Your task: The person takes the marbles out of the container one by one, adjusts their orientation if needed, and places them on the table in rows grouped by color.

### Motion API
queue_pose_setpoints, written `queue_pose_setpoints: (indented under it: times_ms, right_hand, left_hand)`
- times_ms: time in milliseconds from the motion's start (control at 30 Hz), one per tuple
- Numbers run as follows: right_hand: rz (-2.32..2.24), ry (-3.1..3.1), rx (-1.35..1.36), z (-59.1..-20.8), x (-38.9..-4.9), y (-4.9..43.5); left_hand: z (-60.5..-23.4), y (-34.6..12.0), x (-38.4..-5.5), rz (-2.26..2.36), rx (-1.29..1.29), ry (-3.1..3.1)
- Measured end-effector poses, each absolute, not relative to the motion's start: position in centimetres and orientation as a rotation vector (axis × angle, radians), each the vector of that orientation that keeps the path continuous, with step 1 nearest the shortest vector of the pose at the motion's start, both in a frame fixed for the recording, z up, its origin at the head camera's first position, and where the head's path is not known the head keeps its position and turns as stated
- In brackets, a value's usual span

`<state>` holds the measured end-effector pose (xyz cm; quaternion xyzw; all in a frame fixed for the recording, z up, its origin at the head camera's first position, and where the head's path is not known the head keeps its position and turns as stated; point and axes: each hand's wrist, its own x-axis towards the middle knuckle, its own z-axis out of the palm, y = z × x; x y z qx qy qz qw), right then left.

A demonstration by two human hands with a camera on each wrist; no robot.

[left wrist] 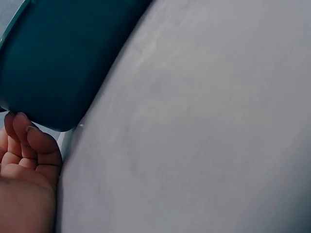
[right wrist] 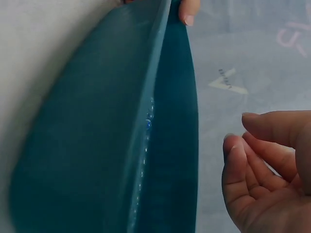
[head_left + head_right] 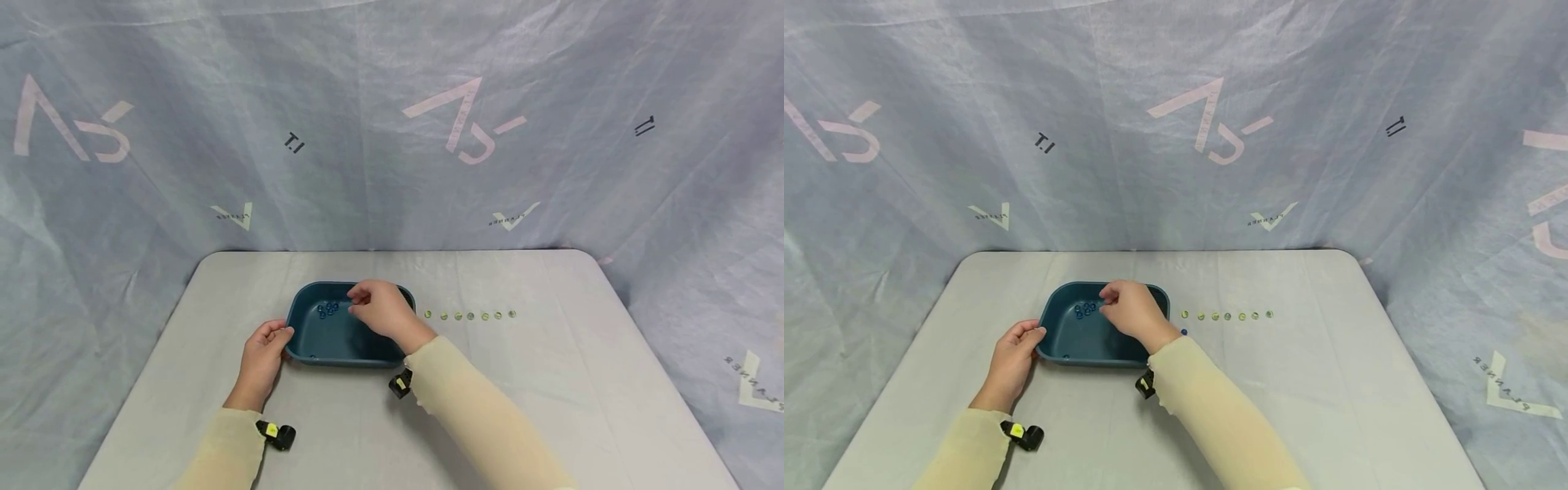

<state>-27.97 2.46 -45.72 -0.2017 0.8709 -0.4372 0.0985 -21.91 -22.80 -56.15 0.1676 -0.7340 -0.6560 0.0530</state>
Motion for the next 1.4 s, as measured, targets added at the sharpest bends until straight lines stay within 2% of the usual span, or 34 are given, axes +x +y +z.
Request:
queue_pose_setpoints:
  times_ms: [633,1000,1400]
  right_hand:
    - [-1.035,2.621,-0.657,-48.2,-30.3,-4.1]
    - [-1.039,2.599,-0.592,-51.3,-31.0,-3.6]
    - [-1.032,2.592,-0.673,-52.3,-31.4,-4.3]
  left_hand:
    - [-55.8,-23.2,-21.8,-1.996,0.496,-2.242]
    - [-56.2,-22.6,-21.9,-2.015,0.466,-2.219]
    - [-56.0,-23.0,-22.0,-2.067,0.501,-2.236]
